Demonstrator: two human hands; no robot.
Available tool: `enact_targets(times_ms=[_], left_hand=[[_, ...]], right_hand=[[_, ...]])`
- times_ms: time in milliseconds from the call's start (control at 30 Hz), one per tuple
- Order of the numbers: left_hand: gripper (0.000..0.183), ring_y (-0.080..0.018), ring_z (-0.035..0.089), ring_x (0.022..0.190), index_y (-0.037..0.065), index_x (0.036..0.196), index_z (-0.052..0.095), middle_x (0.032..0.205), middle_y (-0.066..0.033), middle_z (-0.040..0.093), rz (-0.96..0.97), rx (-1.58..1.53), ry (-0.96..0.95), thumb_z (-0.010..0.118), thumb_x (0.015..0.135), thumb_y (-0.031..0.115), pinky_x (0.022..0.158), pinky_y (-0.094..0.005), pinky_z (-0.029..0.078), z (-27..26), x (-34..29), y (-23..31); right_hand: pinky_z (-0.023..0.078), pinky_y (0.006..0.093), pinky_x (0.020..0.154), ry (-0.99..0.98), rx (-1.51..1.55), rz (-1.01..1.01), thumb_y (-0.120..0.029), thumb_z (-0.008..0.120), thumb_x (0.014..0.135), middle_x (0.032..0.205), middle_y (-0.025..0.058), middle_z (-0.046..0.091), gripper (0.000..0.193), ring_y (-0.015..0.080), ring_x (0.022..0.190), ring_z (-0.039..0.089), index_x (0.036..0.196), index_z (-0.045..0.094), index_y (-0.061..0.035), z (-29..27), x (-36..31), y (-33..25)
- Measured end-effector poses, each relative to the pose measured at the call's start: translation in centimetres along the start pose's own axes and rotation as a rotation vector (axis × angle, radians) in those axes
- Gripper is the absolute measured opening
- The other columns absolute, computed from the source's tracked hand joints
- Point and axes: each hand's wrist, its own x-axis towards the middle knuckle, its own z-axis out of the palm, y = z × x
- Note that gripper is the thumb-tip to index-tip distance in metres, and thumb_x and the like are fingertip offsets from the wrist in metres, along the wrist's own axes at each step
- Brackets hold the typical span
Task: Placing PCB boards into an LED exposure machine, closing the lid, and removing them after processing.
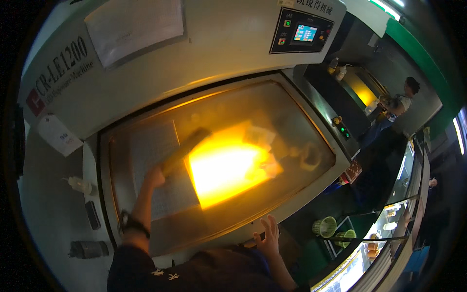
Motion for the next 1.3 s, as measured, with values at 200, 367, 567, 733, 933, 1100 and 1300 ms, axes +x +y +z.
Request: enact_targets(times_ms=[200,367,567,733,933,1100,1300], left_hand=[[0.072,-0.0336,0.063,0.111,0.017,0.142,0.048,0.121,-0.0197,0.064,0.169,0.097,-0.584,0.069,0.073,0.018,0.095,-0.044,0.051,-1.2,-16.7,1.9],[0.082,-0.0338,0.057,0.124,0.021,0.15,0.04,0.148,-0.0089,0.05,0.268,0.035,-0.449,0.07,0.073,0.022,0.101,-0.0453,0.047,3.1,-22.8,2.6],[0.079,-0.044,0.048,0.133,0.02,0.15,0.039,0.156,-0.0016,0.04,0.262,0.097,-0.185,0.072,0.079,0.029,0.109,-0.0606,0.034,8.0,-19.4,0.2],[0.085,-0.0383,0.039,0.14,0.017,0.149,0.039,0.154,-0.0031,0.042,0.034,0.374,0.015,0.076,0.073,0.02,0.109,-0.0622,0.03,6.1,-21.2,7.5],[0.093,-0.0388,0.031,0.142,0.016,0.15,0.036,0.157,-0.012,0.032,-0.089,0.267,0.034,0.081,0.07,0.034,0.11,-0.0653,0.025,16.3,-25.2,18.1],[0.085,-0.0384,0.028,0.145,0.016,0.154,0.032,0.161,-0.0103,0.027,-0.121,0.01,-0.085,0.071,0.082,0.04,0.112,-0.0644,0.025,21.2,-31.9,24.8],[0.07,-0.0285,0.045,0.136,0.015,0.151,0.039,0.152,-0.0104,0.043,-0.414,-0.346,-0.397,0.062,0.089,0.036,0.108,-0.0555,0.036,25.6,-38.5,23.1]], right_hand=[[0.026,0.0588,0.115,-0.19,-0.167,-0.218,-0.039,0.073,0.083,0.154,0.0197,0.032,0.077,0.0437,0.143,0.028,0.148,0.04,-0.0161,-1.6,6.7,-2.6],[0.035,0.0573,0.11,-0.533,-0.312,-0.49,-0.037,0.077,0.078,0.153,0.0136,0.037,0.081,0.0422,0.138,0.038,0.149,0.04,-0.0203,0.2,12.7,-3.8],[0.057,0.0449,0.085,-0.543,-0.448,-0.62,-0.022,0.071,0.079,0.135,0.0055,0.054,0.061,0.0332,0.129,0.049,0.137,0.051,-0.0189,8.6,19.9,-2.5],[0.058,0.0456,0.084,-0.507,-0.269,-0.706,-0.015,0.068,0.078,0.133,0.0066,0.055,0.058,0.0331,0.129,0.049,0.134,0.055,-0.0187,6.5,21.7,0.1],[0.058,0.0458,0.083,-0.369,-0.182,-0.843,-0.01,0.066,0.075,0.139,0.0101,0.055,0.06,0.0394,0.138,0.042,0.132,0.057,-0.0227,0.6,22.4,8.1],[0.055,0.047,0.089,-0.502,-0.26,-0.749,-0.009,0.066,0.08,0.131,0.0045,0.063,0.038,0.0362,0.126,0.054,0.116,0.069,-0.019,-1.9,23.0,19.5],[0.051,0.0442,0.1,-0.572,-0.4,-0.576,0.001,0.06,0.083,0.138,0.0035,0.059,0.05,0.036,0.13,0.051,0.129,0.062,-0.019,3.8,21.8,31.9]])
